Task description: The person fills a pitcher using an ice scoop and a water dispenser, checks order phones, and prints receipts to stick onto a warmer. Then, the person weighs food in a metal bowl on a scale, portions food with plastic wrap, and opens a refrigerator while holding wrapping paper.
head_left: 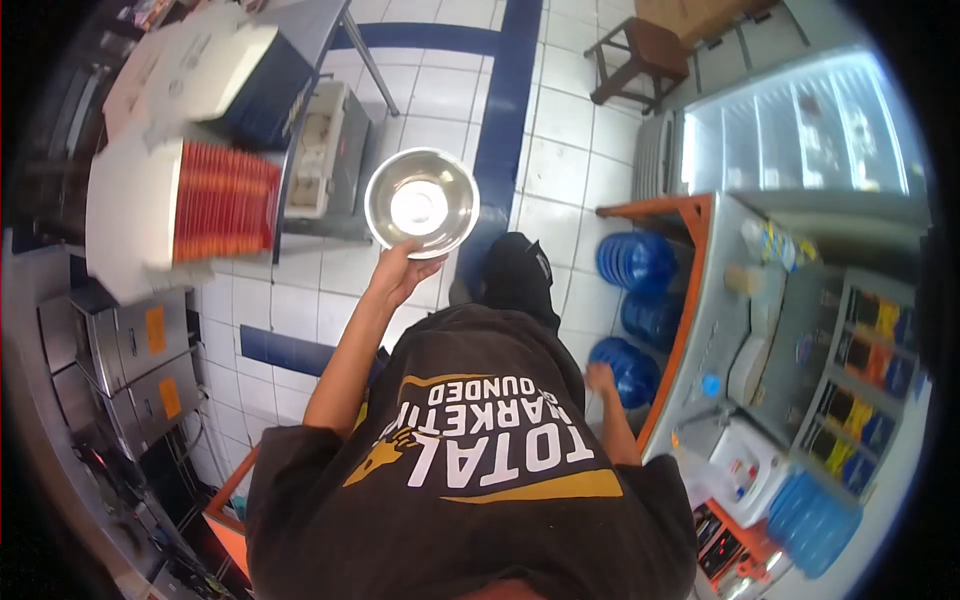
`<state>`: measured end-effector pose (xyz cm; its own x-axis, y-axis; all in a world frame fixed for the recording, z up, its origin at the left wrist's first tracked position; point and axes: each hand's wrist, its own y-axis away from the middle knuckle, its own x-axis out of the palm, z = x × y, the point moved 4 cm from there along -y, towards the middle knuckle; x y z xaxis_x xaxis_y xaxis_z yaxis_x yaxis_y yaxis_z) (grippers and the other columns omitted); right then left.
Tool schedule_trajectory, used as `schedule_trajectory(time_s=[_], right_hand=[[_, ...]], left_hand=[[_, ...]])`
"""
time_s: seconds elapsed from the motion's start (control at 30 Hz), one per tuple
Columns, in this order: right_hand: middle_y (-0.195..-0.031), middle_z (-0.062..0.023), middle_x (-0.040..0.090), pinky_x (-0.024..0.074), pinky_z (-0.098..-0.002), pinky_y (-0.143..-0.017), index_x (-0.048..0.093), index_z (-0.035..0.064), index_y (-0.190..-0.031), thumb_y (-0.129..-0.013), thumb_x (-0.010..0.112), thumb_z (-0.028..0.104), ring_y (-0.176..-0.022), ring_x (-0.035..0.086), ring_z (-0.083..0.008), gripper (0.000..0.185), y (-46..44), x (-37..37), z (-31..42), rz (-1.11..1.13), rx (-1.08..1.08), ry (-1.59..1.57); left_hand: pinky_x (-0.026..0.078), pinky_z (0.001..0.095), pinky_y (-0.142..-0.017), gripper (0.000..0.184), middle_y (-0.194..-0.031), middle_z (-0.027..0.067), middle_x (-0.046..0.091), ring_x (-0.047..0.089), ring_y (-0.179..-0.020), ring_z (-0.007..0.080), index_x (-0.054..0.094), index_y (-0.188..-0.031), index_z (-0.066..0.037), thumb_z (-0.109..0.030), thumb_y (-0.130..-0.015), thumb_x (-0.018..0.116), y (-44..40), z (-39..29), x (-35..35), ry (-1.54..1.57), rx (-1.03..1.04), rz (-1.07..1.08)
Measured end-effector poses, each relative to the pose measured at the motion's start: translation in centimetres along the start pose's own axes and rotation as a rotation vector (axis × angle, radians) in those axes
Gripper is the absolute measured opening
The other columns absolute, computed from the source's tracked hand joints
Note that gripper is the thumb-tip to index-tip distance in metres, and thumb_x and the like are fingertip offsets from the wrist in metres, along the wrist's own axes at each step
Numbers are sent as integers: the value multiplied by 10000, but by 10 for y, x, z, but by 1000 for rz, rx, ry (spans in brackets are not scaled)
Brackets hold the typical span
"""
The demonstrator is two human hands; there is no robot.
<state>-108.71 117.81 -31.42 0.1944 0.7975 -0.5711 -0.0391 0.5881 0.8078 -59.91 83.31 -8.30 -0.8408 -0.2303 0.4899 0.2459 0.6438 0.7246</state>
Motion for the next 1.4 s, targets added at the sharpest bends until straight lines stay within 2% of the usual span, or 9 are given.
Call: schedule_trajectory(time_s=[0.07,0.13,0.23,0.33,0.5,0.63,1.0,1.37,1.4], right_hand=[[-1013,-163,709,542,-443,-710,711,60,-913,-861,605,379,-811,692,-331,340,-2,-48,4,291,1,108],[-952,-129,729,546,-442,-658,731,74,-797,-887,583,339,-760,699,-298,317,-36,-38,-47,365,805,-1239],[-993,-115,733,546,-451,-668,731,47,-923,-878,559,229,-817,705,-286,254,-118,-211,-32,236,848,-950],[-802,-133,717,547,-395,-680,712,39,-826,-826,603,283,-715,689,-268,266,-299,-415,-19,135,-217,658],[-912,-102,689,545,-305,-628,594,-1,-1148,-991,513,194,-755,677,-180,263,-520,-847,174,-445,-105,-1008],[-950,-104,678,541,-287,-692,573,-2,-1199,-999,524,213,-811,669,-165,297,-609,-1086,407,-493,-504,-894],[-874,-175,717,524,-484,-731,707,70,-907,-736,698,293,-808,673,-373,281,-795,-1137,404,408,-615,1012],[-834,-142,705,554,-400,-648,690,22,-844,-792,620,208,-743,677,-285,205,-1089,-1432,856,-171,-387,-41],[-763,-121,672,509,-299,-498,642,4,-996,-901,531,132,-617,642,-177,195,-1192,-1428,902,-398,-929,134]], left_hand=[[572,358,-787,394,-1185,243,599,659,-1034,351,418,-1264,87,-54,-907,509,-61,-70,36,-16,18,-7],[571,358,-778,375,-1144,232,620,672,-998,330,434,-1248,81,-65,-912,516,-121,-129,68,-21,14,19],[566,372,-785,358,-1136,223,627,673,-976,313,464,-1243,79,-77,-925,509,-202,-197,98,57,30,14],[570,356,-761,320,-1080,219,650,682,-952,297,482,-1215,72,-74,-930,504,-256,-265,119,181,31,-39],[570,363,-724,323,-1071,226,653,683,-939,300,482,-1211,79,-117,-954,486,-327,-401,129,409,88,-56],[573,381,-702,318,-1059,222,650,686,-931,319,475,-1196,81,-110,-944,512,-406,-512,106,600,207,-80],[552,374,-766,300,-1136,197,645,677,-997,299,511,-1225,27,-142,-977,492,-513,-821,1,891,517,-219],[560,358,-720,313,-1019,187,679,702,-896,290,524,-1184,56,-171,-969,545,-523,-981,-166,1198,928,-855],[560,358,-720,313,-1019,187,679,702,-896,290,524,-1184,56,-171,-969,545,-519,-997,-178,1193,954,-857]])
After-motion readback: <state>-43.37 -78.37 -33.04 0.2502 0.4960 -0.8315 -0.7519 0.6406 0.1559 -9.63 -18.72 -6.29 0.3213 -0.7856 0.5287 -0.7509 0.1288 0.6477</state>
